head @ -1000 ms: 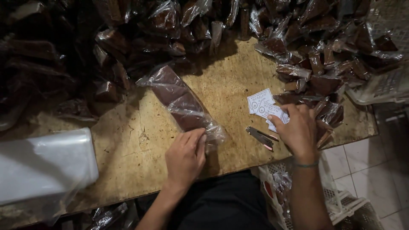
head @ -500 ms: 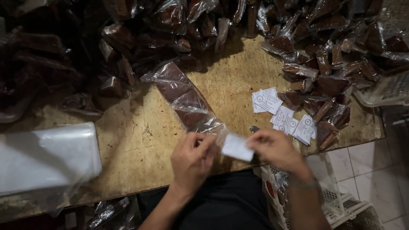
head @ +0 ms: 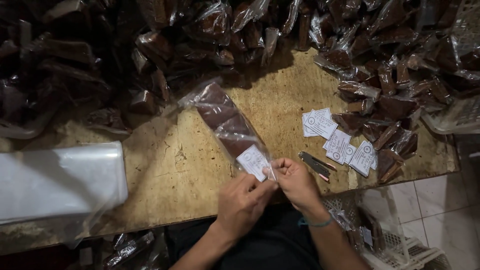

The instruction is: The person places portions of brownie into plastic bags, seals the bags, and applies labels to the front of the packaged brownies.

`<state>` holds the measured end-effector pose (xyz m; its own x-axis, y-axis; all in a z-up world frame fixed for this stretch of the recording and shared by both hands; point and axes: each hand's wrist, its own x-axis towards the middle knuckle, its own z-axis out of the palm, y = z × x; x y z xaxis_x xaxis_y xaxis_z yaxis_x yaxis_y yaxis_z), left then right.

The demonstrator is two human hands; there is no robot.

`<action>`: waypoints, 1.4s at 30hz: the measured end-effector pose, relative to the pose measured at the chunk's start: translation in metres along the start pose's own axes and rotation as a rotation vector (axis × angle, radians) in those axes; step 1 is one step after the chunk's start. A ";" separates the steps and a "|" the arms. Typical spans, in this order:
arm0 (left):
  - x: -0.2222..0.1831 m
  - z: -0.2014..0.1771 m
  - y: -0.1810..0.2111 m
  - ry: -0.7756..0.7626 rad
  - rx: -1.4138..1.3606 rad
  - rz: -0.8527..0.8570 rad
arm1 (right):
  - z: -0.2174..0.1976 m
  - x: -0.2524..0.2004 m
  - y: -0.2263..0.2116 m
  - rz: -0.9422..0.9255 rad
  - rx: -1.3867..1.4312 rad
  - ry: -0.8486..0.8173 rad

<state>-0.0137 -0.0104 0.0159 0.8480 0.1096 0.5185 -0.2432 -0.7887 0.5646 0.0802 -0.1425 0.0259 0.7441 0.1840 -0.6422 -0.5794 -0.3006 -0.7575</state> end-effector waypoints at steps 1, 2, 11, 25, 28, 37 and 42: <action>0.002 -0.001 0.004 0.019 -0.078 0.000 | 0.001 -0.003 -0.005 -0.016 -0.210 0.032; -0.001 0.002 0.007 0.021 -0.080 0.000 | 0.001 -0.004 -0.009 -0.016 -0.212 0.033; 0.008 -0.005 0.023 -0.116 -0.689 -0.033 | 0.014 -0.001 -0.003 -0.269 -0.640 0.290; 0.045 -0.012 -0.088 0.050 0.078 -0.371 | 0.025 0.018 -0.025 -0.182 -0.737 0.176; 0.049 -0.020 -0.060 -0.087 0.046 -0.454 | 0.028 0.013 -0.034 -0.214 -0.785 0.171; 0.050 -0.011 -0.061 -0.236 0.202 -0.314 | -0.007 0.030 0.017 -0.387 -1.002 0.038; -0.009 -0.005 -0.007 -0.337 0.234 -0.060 | 0.012 0.023 0.017 -0.970 -0.879 0.128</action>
<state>-0.0218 -0.0023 0.0108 0.9737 -0.0137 0.2276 -0.1078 -0.9073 0.4065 0.0835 -0.1318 -0.0031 0.7867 0.5938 0.1688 0.5774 -0.6110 -0.5416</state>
